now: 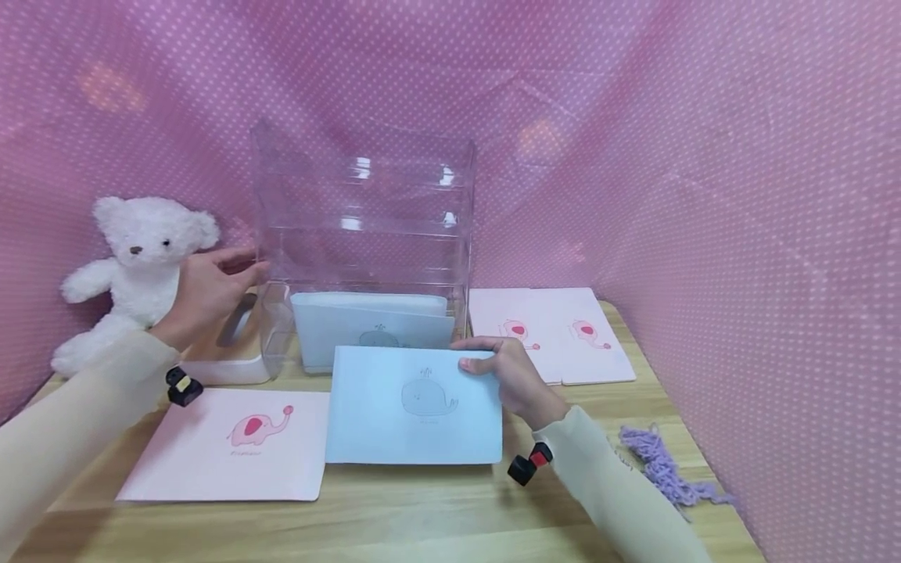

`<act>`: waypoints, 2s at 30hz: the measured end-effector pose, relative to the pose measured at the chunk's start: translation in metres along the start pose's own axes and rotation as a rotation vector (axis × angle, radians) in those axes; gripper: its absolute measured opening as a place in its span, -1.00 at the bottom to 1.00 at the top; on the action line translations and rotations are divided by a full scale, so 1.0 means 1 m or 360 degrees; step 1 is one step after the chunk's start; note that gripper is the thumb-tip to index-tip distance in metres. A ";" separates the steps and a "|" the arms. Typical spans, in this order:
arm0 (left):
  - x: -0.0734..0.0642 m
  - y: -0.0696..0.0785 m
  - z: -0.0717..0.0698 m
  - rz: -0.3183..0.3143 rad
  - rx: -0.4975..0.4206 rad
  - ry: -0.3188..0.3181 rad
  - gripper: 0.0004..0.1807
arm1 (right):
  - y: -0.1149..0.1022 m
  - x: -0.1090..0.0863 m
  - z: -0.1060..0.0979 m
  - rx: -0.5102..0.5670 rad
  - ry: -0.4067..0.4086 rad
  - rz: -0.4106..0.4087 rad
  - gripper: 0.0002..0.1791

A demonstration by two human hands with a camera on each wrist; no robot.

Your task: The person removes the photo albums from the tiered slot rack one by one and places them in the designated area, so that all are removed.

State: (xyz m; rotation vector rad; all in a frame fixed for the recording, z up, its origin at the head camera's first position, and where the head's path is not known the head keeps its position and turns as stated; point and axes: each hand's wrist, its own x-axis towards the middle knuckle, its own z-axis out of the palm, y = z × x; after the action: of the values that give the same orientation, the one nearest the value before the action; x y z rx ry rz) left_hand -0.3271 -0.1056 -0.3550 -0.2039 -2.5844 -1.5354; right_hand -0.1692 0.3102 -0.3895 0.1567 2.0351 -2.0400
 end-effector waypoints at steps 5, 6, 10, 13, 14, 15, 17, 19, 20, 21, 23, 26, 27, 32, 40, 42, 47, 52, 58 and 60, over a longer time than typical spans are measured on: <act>0.001 0.001 0.002 -0.0054 -0.0010 -0.0049 -0.33 | 0.015 -0.002 -0.004 0.0045 -0.0001 0.0063 -0.54; 0.001 0.001 0.002 -0.0062 -0.0015 -0.0049 -0.32 | 0.017 -0.001 -0.004 0.0057 -0.0002 0.0073 -0.54; 0.002 0.000 0.001 -0.0024 0.0011 -0.0005 -0.33 | 0.026 0.001 -0.006 0.0054 -0.0037 0.0066 -0.55; 0.001 0.000 0.001 0.0018 0.0023 0.0020 -0.34 | 0.031 0.002 -0.006 0.0053 -0.0033 0.0071 -0.54; 0.001 0.000 0.001 0.0032 0.0031 0.0026 -0.34 | 0.033 0.002 -0.006 0.0052 -0.0029 0.0073 -0.54; 0.001 0.000 0.002 0.0043 0.0033 0.0032 -0.34 | 0.034 0.002 -0.007 0.0061 -0.0021 0.0083 -0.54; 0.001 0.001 0.002 0.0062 0.0046 0.0045 -0.34 | 0.037 0.002 -0.007 0.0093 -0.0032 0.0117 -0.54; 0.001 0.001 0.002 0.0069 0.0076 0.0053 -0.35 | 0.041 0.002 -0.008 0.0113 -0.0064 0.0147 -0.53; 0.001 0.001 0.002 0.0067 0.0083 0.0050 -0.34 | 0.042 0.003 -0.008 0.0119 -0.0084 0.0160 -0.53; 0.001 0.001 0.002 0.0065 0.0091 0.0045 -0.34 | 0.044 0.003 -0.008 0.0124 -0.0098 0.0177 -0.53; 0.001 0.000 0.002 0.0058 0.0103 0.0038 -0.34 | 0.048 0.005 -0.007 0.0106 -0.0119 0.0195 -0.53; 0.002 0.000 0.003 0.0025 0.0067 0.0016 -0.34 | 0.053 0.008 -0.007 0.0057 -0.0115 0.0220 -0.54; 0.002 0.000 0.003 0.0019 0.0063 0.0009 -0.34 | 0.055 0.009 -0.007 0.0045 -0.0111 0.0235 -0.54; 0.000 -0.001 0.001 -0.0002 0.0070 -0.0015 -0.33 | 0.062 0.013 -0.005 -0.0060 -0.0120 0.0267 -0.54; 0.000 0.000 0.001 -0.0058 0.0039 -0.0034 -0.30 | 0.067 0.020 0.001 -0.0313 -0.0057 0.0242 -0.60; -0.001 0.000 0.001 -0.0065 0.0029 -0.0038 -0.31 | 0.068 0.022 0.003 -0.0377 -0.0022 0.0226 -0.62; 0.000 0.001 0.002 -0.0059 0.0031 -0.0016 -0.32 | 0.069 0.027 0.004 -0.0590 0.0088 0.0193 -0.68; 0.001 0.002 0.003 -0.0033 0.0060 0.0014 -0.35 | 0.063 0.027 0.009 -0.0923 0.0196 0.0108 -0.73; 0.001 0.001 0.006 -0.0108 0.0034 -0.0013 -0.35 | 0.058 0.025 0.012 -0.1223 0.0213 0.0014 -0.74; 0.001 0.000 0.006 -0.0108 0.0039 -0.0008 -0.35 | 0.057 0.026 0.012 -0.1273 0.0203 -0.0012 -0.75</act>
State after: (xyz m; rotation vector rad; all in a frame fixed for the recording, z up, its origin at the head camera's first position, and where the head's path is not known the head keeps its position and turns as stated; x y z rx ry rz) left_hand -0.3281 -0.1006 -0.3574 -0.1191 -2.6385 -1.5263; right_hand -0.1782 0.2961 -0.4506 0.1210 2.7432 -1.0969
